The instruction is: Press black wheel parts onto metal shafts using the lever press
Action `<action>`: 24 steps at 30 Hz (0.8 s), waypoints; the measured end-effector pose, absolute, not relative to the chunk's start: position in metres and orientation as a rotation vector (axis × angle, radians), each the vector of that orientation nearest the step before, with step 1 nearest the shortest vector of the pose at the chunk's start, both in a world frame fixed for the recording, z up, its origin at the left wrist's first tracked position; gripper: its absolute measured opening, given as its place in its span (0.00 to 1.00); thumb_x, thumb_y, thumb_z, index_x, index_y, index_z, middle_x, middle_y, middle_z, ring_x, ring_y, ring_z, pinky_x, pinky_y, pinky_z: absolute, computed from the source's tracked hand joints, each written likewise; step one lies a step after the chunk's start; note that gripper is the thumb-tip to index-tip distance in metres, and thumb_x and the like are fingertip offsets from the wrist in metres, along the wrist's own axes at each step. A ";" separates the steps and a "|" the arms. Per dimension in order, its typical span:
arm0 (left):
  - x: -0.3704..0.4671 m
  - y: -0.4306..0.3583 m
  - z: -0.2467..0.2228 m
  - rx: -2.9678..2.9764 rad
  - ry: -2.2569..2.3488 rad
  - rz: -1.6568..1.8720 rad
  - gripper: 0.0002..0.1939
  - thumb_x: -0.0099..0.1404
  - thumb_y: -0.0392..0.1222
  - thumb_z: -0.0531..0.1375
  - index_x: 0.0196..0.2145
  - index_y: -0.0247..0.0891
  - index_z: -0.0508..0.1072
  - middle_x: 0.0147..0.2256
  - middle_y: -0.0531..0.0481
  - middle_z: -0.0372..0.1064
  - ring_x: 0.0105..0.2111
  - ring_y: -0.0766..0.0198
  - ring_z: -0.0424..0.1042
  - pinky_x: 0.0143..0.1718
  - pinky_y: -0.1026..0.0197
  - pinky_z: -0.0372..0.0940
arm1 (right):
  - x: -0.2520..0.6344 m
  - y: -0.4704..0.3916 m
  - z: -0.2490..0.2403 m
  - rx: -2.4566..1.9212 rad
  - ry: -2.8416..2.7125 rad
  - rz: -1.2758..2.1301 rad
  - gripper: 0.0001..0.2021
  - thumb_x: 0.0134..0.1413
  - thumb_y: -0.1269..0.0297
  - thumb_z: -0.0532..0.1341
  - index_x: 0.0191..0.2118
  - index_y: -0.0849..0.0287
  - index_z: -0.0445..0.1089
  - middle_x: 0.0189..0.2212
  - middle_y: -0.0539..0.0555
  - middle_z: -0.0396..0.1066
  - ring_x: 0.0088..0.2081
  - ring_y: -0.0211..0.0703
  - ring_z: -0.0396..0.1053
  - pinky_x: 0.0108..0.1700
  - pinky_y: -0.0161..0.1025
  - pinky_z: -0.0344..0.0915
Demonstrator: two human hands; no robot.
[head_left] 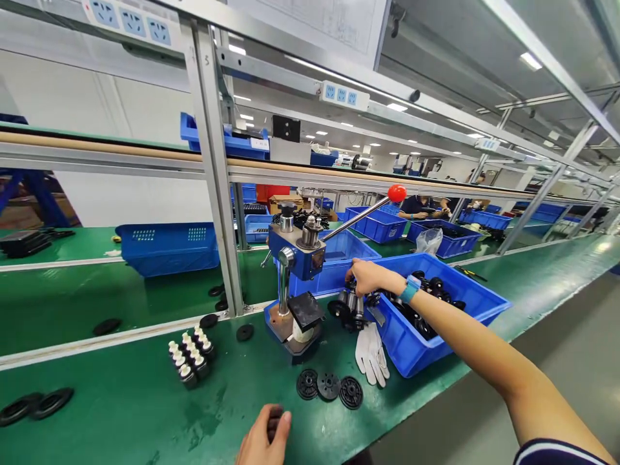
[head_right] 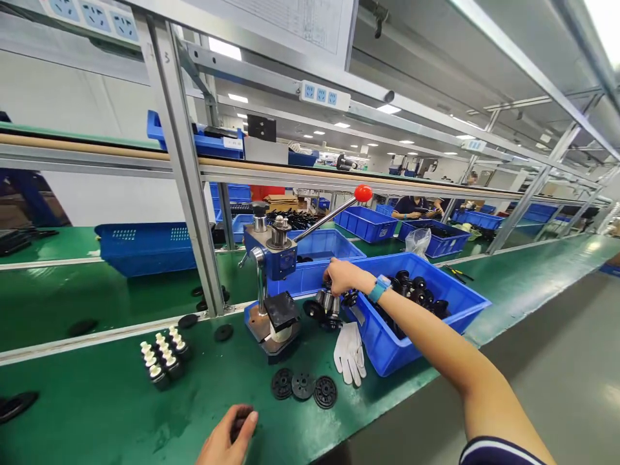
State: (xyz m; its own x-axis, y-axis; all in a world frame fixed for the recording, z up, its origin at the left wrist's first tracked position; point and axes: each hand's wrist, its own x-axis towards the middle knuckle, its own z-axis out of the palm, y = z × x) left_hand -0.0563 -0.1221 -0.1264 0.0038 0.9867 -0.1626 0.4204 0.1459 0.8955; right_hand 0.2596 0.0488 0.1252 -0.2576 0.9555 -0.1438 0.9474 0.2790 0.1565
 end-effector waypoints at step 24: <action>0.090 -0.026 -0.043 1.600 1.511 0.579 0.25 0.70 0.60 0.56 0.42 0.34 0.79 0.46 0.33 0.80 0.49 0.43 0.78 0.48 0.53 0.67 | 0.261 0.027 0.038 1.490 2.568 -0.099 0.27 0.47 0.77 0.62 0.55 0.55 0.79 0.54 0.63 0.66 0.48 0.51 0.75 0.50 0.38 0.68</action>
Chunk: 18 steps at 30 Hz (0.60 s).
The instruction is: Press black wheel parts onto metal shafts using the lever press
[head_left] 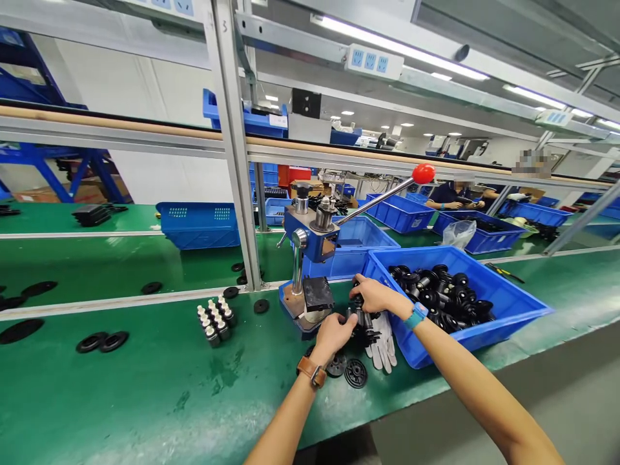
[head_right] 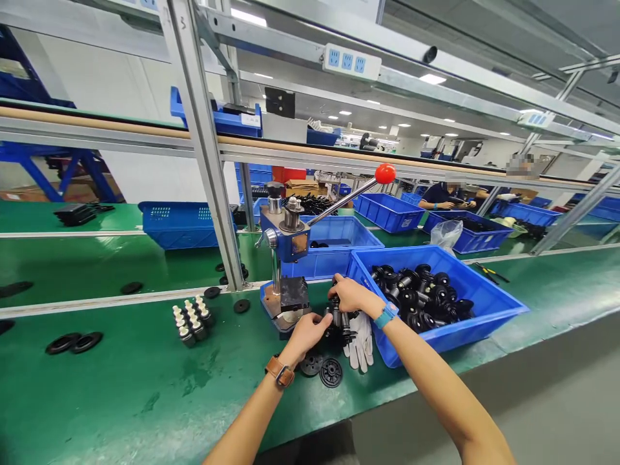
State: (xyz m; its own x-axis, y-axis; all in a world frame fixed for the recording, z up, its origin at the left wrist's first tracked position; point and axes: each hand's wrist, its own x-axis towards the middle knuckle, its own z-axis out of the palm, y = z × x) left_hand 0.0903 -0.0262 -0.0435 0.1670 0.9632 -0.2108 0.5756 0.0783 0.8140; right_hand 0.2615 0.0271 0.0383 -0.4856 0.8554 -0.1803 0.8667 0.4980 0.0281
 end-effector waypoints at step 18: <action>0.114 0.001 -0.057 0.896 1.282 0.380 0.17 0.75 0.52 0.58 0.38 0.34 0.74 0.30 0.51 0.74 0.27 0.66 0.73 0.31 0.61 0.70 | 0.245 0.047 0.016 1.747 2.373 -0.163 0.20 0.68 0.58 0.64 0.60 0.61 0.69 0.59 0.61 0.69 0.55 0.51 0.72 0.58 0.54 0.70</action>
